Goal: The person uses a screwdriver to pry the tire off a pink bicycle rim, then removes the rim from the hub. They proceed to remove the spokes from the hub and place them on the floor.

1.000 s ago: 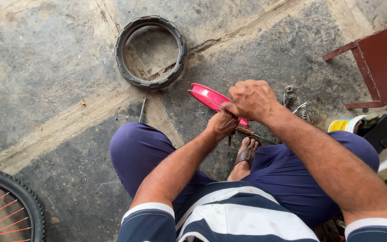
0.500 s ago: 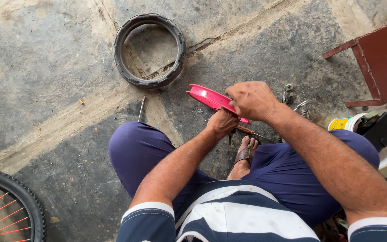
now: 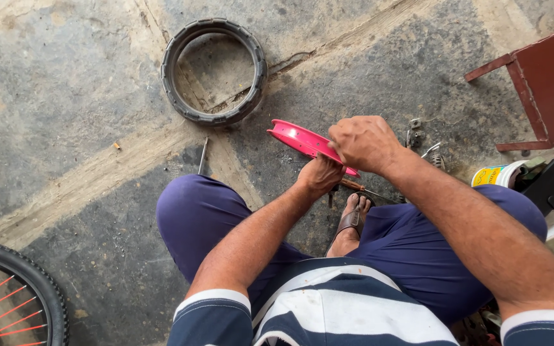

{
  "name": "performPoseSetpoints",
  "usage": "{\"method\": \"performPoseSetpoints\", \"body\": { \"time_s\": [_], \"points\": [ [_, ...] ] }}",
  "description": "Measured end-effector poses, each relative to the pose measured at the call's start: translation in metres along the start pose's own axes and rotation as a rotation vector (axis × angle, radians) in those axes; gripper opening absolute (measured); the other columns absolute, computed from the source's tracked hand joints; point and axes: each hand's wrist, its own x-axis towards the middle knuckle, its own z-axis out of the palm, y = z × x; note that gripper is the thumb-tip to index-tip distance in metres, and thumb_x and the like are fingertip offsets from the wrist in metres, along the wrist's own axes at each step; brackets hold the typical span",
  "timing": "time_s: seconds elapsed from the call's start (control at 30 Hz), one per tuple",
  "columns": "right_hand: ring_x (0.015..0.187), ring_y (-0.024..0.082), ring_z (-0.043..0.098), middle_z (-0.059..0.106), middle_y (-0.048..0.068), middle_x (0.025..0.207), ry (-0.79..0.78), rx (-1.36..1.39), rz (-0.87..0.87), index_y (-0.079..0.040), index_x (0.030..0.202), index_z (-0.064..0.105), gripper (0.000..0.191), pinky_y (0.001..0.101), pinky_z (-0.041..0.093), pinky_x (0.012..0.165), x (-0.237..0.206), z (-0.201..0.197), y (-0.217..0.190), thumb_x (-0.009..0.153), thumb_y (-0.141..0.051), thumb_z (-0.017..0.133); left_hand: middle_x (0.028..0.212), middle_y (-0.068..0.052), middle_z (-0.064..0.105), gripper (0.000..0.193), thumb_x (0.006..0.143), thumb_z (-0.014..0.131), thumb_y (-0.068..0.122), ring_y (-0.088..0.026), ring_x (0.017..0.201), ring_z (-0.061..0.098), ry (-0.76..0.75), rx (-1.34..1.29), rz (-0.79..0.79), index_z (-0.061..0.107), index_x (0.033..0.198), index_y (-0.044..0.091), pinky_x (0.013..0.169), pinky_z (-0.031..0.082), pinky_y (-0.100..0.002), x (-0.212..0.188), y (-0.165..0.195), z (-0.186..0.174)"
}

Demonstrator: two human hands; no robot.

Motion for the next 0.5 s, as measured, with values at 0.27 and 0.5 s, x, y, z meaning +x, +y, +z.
{"method": "performPoseSetpoints", "body": {
  "time_s": [0.27, 0.5],
  "points": [
    [0.086, 0.027, 0.071, 0.072, 0.011, 0.09, -0.064, -0.025, 0.042, -0.01, 0.091, 0.069, 0.038, 0.0438, 0.057, 0.077, 0.0016, -0.0024, -0.0015, 0.102, -0.043, 0.057, 0.12, -0.014, 0.063, 0.04, 0.099, 0.05, 0.029, -0.032, 0.117, 0.057, -0.059, 0.053, 0.008, 0.063, 0.125, 0.003, 0.098, 0.041, -0.046, -0.0008, -0.0001, -0.0014],
    [0.083, 0.027, 0.071, 0.071, 0.011, 0.087, -0.098, -0.027, 0.044, -0.009, 0.089, 0.068, 0.041, 0.0435, 0.057, 0.073, 0.0024, -0.0012, 0.0002, 0.101, -0.047, 0.056, 0.127, -0.013, 0.063, 0.04, 0.104, 0.049, 0.027, -0.029, 0.121, 0.058, -0.108, -0.114, 0.064, 0.06, 0.134, 0.002, 0.102, 0.041, -0.048, -0.0007, 0.0005, 0.0015]
  ]
}}
